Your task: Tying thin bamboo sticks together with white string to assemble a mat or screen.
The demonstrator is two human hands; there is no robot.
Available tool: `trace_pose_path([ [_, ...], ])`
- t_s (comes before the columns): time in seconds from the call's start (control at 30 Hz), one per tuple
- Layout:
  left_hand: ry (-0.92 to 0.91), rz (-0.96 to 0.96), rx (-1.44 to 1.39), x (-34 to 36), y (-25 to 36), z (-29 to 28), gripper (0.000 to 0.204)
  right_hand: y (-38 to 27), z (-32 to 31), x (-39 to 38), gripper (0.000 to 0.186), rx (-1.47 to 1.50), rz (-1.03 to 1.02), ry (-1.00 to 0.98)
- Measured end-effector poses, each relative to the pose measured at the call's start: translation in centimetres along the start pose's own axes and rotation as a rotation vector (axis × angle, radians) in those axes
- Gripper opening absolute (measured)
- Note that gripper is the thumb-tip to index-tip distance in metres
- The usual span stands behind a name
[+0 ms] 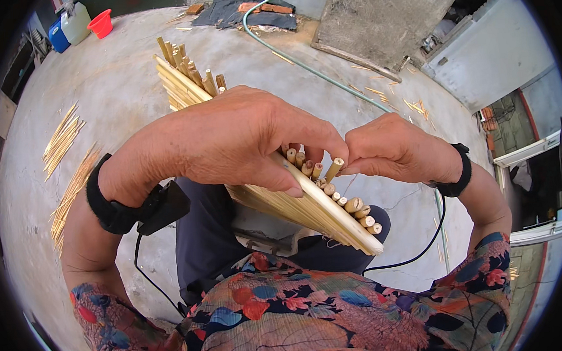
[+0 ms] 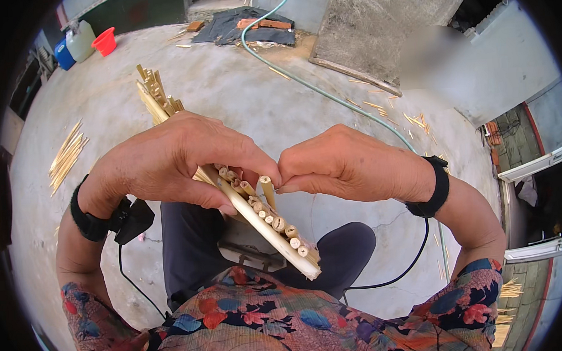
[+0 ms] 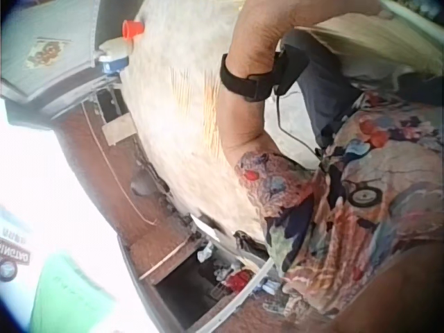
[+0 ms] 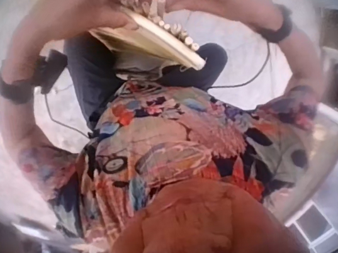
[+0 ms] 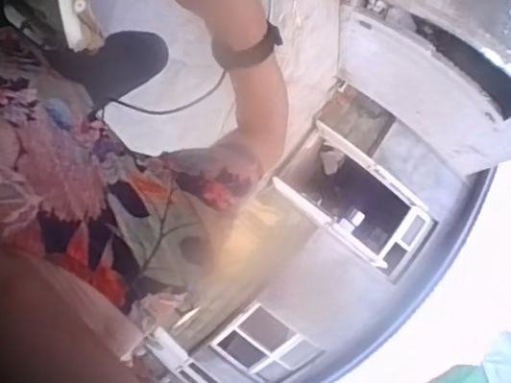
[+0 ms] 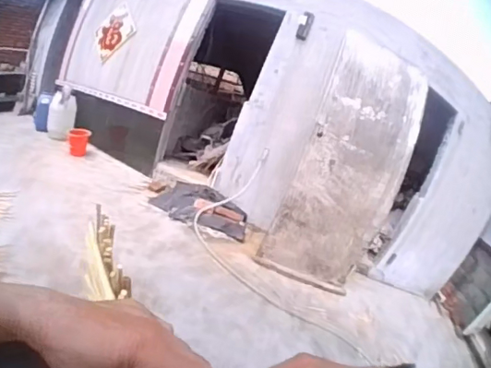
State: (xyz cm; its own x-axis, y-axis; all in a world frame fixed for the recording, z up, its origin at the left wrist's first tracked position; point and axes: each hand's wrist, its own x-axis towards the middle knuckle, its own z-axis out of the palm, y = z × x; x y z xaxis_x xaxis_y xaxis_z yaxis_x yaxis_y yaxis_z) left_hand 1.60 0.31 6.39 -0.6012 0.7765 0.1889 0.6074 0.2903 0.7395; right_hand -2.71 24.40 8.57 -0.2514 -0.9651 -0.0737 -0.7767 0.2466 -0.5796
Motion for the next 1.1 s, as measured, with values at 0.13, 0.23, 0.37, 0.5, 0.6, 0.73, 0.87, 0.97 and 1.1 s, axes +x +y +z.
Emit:
trace_pose_path([
  [0.13, 0.002, 0.071, -0.017, 0.3, -0.5, -0.1, 0.044, -0.4, -0.6, 0.1, 0.012, 0.002, -0.021, -0.040],
  [0.23, 0.005, 0.110, -0.001, 0.4, -1.1, -0.3, 0.040, -0.1, -0.9, 0.1, 0.012, -0.019, -0.031, -0.040],
  [0.37, -0.062, 0.060, -0.019, -0.8, -0.5, -0.8, 0.030, 0.4, -1.2, -0.9, 0.011, -0.021, 0.031, 0.040],
  [0.5, 0.039, 0.154, 0.061, -0.8, -1.7, -0.2, 0.024, -0.1, -0.6, -0.9, 0.011, -0.014, 0.071, 0.065],
  [0.6, 0.027, 0.177, 0.019, -1.0, -1.9, -0.1, 0.022, 1.4, -2.2, -2.5, 0.010, -0.058, 0.166, 0.131],
  [0.73, 0.049, 0.240, 0.173, -1.9, -1.4, -0.6, 0.022, 1.3, -2.1, -4.5, 0.012, 0.166, 0.298, 0.359],
  [0.87, 0.041, 0.265, 0.215, -2.3, -0.8, -1.1, 0.020, 0.3, 0.0, -2.7, 0.012, 0.306, 0.203, 0.343],
  [0.97, 0.048, 0.249, 0.211, -2.8, 1.2, -1.1, 0.016, -0.4, 1.7, -2.0, 0.013, 0.317, -0.026, 0.320],
  [1.1, 0.154, 0.199, 0.300, -4.0, 3.8, -1.0, 0.008, -1.2, 2.8, -0.7, 0.013, 0.269, -0.225, 0.374],
])
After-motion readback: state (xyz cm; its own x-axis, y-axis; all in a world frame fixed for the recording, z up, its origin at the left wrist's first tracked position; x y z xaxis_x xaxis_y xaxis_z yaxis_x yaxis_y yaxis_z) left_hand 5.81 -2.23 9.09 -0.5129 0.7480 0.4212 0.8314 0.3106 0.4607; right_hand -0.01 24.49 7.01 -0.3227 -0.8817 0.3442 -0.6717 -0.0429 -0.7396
